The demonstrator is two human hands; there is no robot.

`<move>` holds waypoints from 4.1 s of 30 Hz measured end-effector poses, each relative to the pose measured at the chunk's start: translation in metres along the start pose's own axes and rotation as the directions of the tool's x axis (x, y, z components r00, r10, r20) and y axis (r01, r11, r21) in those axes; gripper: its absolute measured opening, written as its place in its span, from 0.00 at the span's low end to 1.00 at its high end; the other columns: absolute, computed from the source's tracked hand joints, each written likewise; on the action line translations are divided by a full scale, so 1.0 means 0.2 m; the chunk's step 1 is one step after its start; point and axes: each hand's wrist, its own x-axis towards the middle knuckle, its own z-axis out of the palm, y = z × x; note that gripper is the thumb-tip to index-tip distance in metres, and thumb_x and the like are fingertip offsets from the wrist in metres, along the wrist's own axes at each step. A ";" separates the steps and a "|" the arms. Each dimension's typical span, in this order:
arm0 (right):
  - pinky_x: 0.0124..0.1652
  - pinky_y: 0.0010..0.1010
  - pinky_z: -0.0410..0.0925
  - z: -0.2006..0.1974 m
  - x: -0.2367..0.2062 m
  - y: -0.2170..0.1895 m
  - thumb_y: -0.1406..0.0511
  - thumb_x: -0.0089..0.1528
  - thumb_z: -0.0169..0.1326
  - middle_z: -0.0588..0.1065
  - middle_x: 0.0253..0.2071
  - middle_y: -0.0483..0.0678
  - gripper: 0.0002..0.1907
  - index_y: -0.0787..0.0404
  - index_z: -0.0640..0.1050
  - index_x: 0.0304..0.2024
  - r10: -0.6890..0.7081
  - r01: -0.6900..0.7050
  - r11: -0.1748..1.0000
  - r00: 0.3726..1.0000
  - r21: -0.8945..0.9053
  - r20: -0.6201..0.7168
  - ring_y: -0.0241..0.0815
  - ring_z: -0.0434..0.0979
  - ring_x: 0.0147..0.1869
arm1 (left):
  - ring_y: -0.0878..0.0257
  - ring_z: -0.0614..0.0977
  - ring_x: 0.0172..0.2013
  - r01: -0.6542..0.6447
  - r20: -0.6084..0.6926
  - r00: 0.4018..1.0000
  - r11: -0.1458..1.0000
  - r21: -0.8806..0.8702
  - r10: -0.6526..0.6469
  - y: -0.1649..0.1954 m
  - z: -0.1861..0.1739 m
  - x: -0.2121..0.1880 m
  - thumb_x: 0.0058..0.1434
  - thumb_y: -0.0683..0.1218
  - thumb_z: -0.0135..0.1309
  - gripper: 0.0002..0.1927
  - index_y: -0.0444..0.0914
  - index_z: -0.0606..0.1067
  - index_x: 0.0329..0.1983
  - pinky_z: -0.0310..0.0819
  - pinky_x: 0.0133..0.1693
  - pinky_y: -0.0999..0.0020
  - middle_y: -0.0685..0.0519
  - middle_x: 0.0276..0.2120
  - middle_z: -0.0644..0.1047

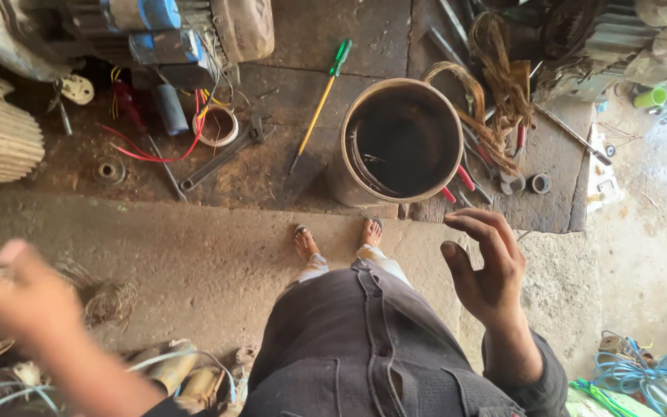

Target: The person removes coiled copper wire from a cylindrical container using pliers. They pull out sections of wire, cut them, and place them on the workbench. The person repeats this process, gradually emptying the container of wire.

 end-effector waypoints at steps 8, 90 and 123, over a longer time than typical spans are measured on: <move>0.53 0.37 0.73 -0.14 -0.04 0.01 0.70 0.58 0.64 0.76 0.52 0.53 0.18 0.62 0.77 0.51 -0.032 0.033 0.998 0.999 -0.049 0.029 0.51 0.80 0.56 | 0.53 0.80 0.48 -0.629 0.059 0.553 0.464 -0.624 0.831 1.40 0.35 -0.24 0.65 0.41 0.65 0.10 0.39 0.78 0.47 0.74 0.51 0.57 0.51 0.42 0.79; 0.40 0.34 0.74 -0.19 0.14 0.44 0.64 0.59 0.61 0.79 0.39 0.50 0.14 0.60 0.79 0.47 -0.094 0.029 0.992 0.827 0.125 0.553 0.45 0.82 0.41 | 0.38 0.61 0.65 -0.873 0.474 0.395 0.482 -0.072 0.787 1.70 0.51 -0.23 0.40 0.56 0.67 0.17 0.38 0.83 0.20 0.56 0.60 0.40 0.36 0.63 0.68; 0.46 0.32 0.72 0.06 0.21 0.60 0.64 0.65 0.56 0.77 0.48 0.53 0.15 0.64 0.75 0.53 0.099 -0.152 0.986 0.870 0.071 0.483 0.44 0.80 0.49 | 0.62 0.75 0.15 -0.686 0.322 0.570 0.654 -0.319 0.755 1.59 0.58 -0.63 0.70 0.65 0.50 0.34 0.33 0.69 0.62 0.67 0.26 0.63 0.55 0.15 0.73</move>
